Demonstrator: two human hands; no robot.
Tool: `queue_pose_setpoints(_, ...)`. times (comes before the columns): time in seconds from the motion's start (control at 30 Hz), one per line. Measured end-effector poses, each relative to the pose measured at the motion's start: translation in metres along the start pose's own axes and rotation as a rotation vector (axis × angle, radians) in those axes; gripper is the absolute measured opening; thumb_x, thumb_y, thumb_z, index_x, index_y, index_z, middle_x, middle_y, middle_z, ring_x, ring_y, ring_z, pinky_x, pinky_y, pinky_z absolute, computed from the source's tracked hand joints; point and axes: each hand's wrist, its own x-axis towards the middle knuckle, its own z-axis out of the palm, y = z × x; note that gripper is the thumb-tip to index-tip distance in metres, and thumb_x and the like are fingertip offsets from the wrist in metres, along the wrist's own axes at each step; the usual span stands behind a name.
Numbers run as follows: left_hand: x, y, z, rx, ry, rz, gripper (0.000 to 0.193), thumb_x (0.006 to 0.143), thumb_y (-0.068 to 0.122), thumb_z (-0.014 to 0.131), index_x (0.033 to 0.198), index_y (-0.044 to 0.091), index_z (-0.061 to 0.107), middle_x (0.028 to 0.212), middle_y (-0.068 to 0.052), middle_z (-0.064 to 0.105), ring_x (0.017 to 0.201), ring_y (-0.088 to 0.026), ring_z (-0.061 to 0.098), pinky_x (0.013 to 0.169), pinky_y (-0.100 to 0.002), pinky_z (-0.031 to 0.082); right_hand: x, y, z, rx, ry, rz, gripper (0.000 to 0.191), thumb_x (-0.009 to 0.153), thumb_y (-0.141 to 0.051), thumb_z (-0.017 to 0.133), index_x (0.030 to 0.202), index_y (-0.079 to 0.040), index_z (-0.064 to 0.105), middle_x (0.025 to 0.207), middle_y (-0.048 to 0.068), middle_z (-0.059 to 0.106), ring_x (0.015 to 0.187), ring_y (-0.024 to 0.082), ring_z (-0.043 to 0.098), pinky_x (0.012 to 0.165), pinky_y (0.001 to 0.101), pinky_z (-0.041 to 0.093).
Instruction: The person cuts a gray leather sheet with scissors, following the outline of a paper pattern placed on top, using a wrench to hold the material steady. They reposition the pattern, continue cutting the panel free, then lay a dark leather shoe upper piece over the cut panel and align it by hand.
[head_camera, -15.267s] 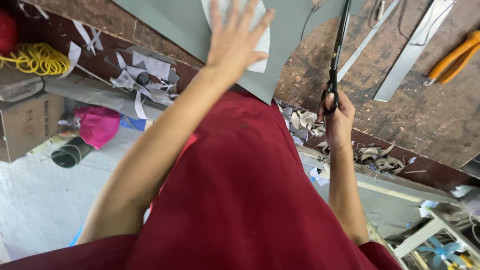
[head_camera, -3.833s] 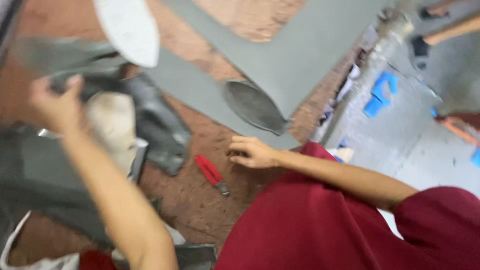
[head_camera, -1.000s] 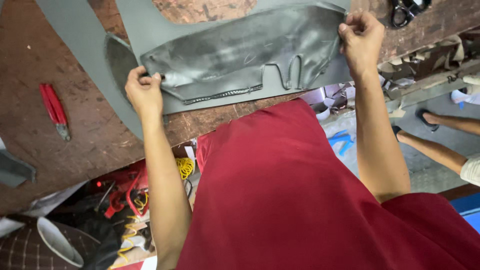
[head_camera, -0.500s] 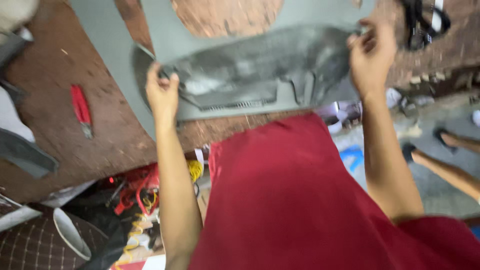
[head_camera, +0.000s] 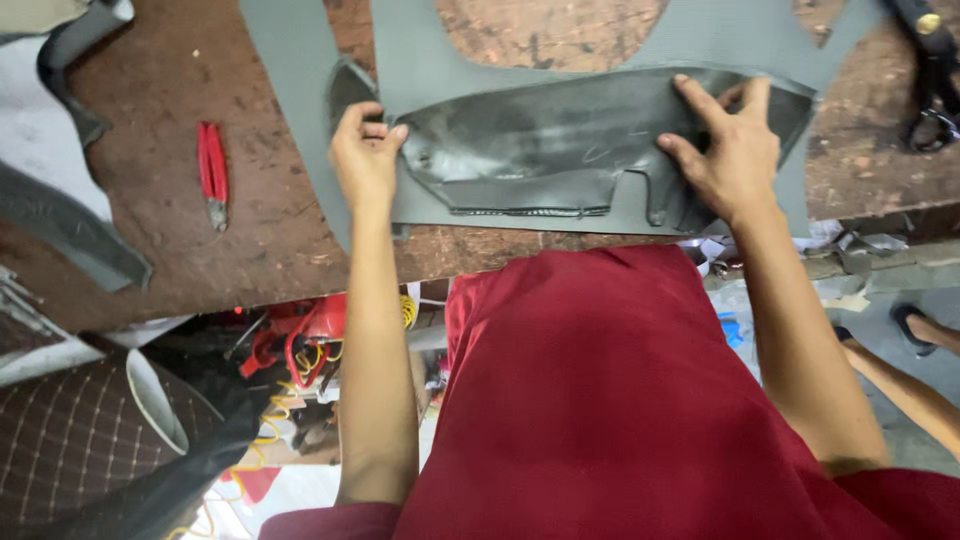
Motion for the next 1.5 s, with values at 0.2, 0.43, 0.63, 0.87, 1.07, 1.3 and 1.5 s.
queue_pose_setpoints(0.2,-0.009,0.004,-0.014,0.259,0.067,0.07,0.07,0.071,0.024,0.097,0.133,0.013,0.065,0.105,-0.012,0.056,0.086,-0.024,0.057,0.079,-0.034,0.051,0.0,-0.003,0.001,0.018,-0.033,0.046,0.068,0.09,-0.034,0.09,0.153,-0.027,0.064,0.124,0.016,0.052,0.097,0.033,0.062,0.082,0.0458,0.054)
queue_pose_setpoints(0.43,0.009,-0.025,-0.05,0.561,0.309,0.373,0.082,0.072,0.036,0.101,0.138,0.007,0.062,0.12,-0.015,0.055,0.106,-0.032,0.055,0.086,-0.043,0.048,-0.001,-0.001,0.004,0.021,-0.044,0.058,0.066,0.091,-0.035,0.09,0.152,-0.026,0.064,0.125,0.016,0.05,0.098,0.033,0.062,0.082,0.0457,0.055)
queue_pose_setpoints(0.63,0.024,-0.068,-0.047,0.317,-0.019,-0.253,0.051,0.091,0.032,0.087,0.122,0.001,0.062,0.106,-0.021,0.065,0.099,-0.038,0.06,0.093,-0.044,0.051,-0.002,0.002,0.008,0.009,-0.016,0.022,0.066,0.09,-0.034,0.091,0.15,-0.026,0.064,0.125,0.015,0.05,0.101,0.033,0.062,0.083,0.0457,0.055)
queue_pose_setpoints(0.87,0.06,-0.114,-0.098,0.435,0.336,0.098,0.06,0.086,0.027,0.09,0.131,0.001,0.059,0.126,-0.017,0.062,0.119,-0.035,0.059,0.102,-0.048,0.045,-0.011,0.011,-0.003,0.2,-0.008,0.123,0.067,0.088,-0.023,0.087,0.15,-0.027,0.063,0.127,0.015,0.049,0.093,0.031,0.062,0.086,0.044,0.056)
queue_pose_setpoints(1.07,0.017,-0.021,-0.071,0.118,0.245,0.487,0.053,0.1,0.014,0.07,0.149,0.004,0.051,0.146,-0.017,0.047,0.144,-0.037,0.05,0.124,-0.051,0.043,-0.041,0.033,-0.03,0.099,0.084,0.288,0.075,0.087,-0.022,0.091,0.155,-0.027,0.06,0.13,0.019,0.047,0.103,0.04,0.063,0.089,0.048,0.055)
queue_pose_setpoints(1.3,-0.084,0.109,0.114,0.527,-0.494,0.904,0.076,0.097,0.061,0.069,0.162,0.033,0.041,0.172,-0.006,0.026,0.16,-0.038,0.013,0.123,-0.074,0.004,-0.05,0.051,-0.028,0.0,-0.013,0.328,0.096,0.078,-0.039,0.096,0.162,-0.03,0.05,0.134,0.023,0.042,0.112,0.047,0.061,0.093,0.0541,0.053)
queue_pose_setpoints(1.5,-0.079,0.118,0.131,0.7,-0.609,0.746,0.092,0.084,0.072,0.069,0.161,0.038,0.032,0.171,-0.001,0.018,0.156,-0.04,0.003,0.115,-0.081,-0.001,-0.051,0.06,-0.041,-0.152,-0.162,0.372,0.127,0.06,-0.05,0.097,0.167,-0.033,0.031,0.139,0.027,0.037,0.108,0.053,0.059,0.085,0.0581,0.052)
